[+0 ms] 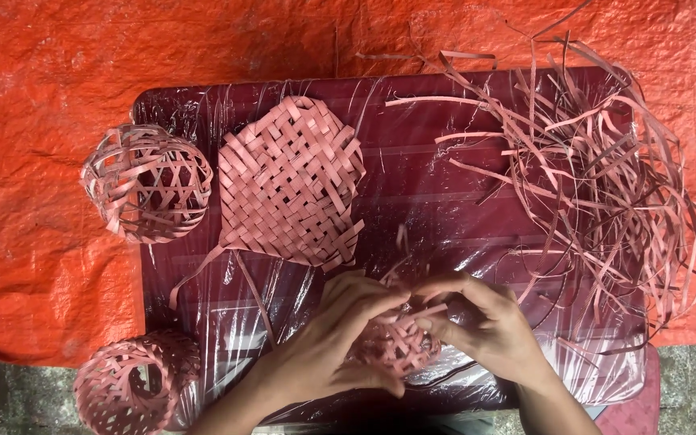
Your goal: Weaving thin plastic strips together to form a small spherical basket.
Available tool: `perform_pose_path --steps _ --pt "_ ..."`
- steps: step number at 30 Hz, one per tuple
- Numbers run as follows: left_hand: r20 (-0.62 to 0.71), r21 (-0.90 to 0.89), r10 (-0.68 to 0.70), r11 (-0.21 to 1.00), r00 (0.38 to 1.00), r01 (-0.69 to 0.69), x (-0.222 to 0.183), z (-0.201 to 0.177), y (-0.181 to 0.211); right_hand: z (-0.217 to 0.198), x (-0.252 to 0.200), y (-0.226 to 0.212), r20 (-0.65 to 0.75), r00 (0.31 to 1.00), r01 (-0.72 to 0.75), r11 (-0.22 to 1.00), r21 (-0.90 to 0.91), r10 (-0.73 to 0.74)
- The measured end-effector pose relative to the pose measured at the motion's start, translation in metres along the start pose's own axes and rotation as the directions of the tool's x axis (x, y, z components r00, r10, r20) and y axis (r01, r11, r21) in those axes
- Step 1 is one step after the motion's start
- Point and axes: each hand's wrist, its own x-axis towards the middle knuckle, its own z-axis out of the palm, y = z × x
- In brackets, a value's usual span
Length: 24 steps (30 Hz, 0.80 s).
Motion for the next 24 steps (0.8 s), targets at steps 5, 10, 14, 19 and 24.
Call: perform_pose_path --steps 5,10,14,19,24 --pt "-0.152 0.197 0.054 0.980 0.987 -0.023 -0.004 0.016 -0.003 0.014 -0.002 0.006 -0.035 0.995 0.083 0.978 -0.189 -0.091" --pt "-0.248 0.226 0.139 0.971 0.959 -0.083 -0.007 0.023 -0.002 0.022 -0.012 0.015 -0.042 0.983 0.159 0.942 -0.294 -0.179" --pt "-0.306 0.092 0.025 0.996 0.952 0.003 -0.013 0.029 -0.002 0.027 -0.017 0.022 -0.020 0.964 0.244 0.907 -0.343 -0.266" --pt "-0.324 -0.086 -0.078 0.995 0.943 0.053 -0.020 0.037 -0.009 0.027 -0.014 0.025 0.044 0.910 0.385 0.798 -0.463 -0.413" --pt "-0.347 0.222 0.145 0.973 0.926 -0.069 -0.011 0.036 -0.006 0.023 -0.005 0.018 0.095 0.807 0.507 0.602 -0.617 -0.583"
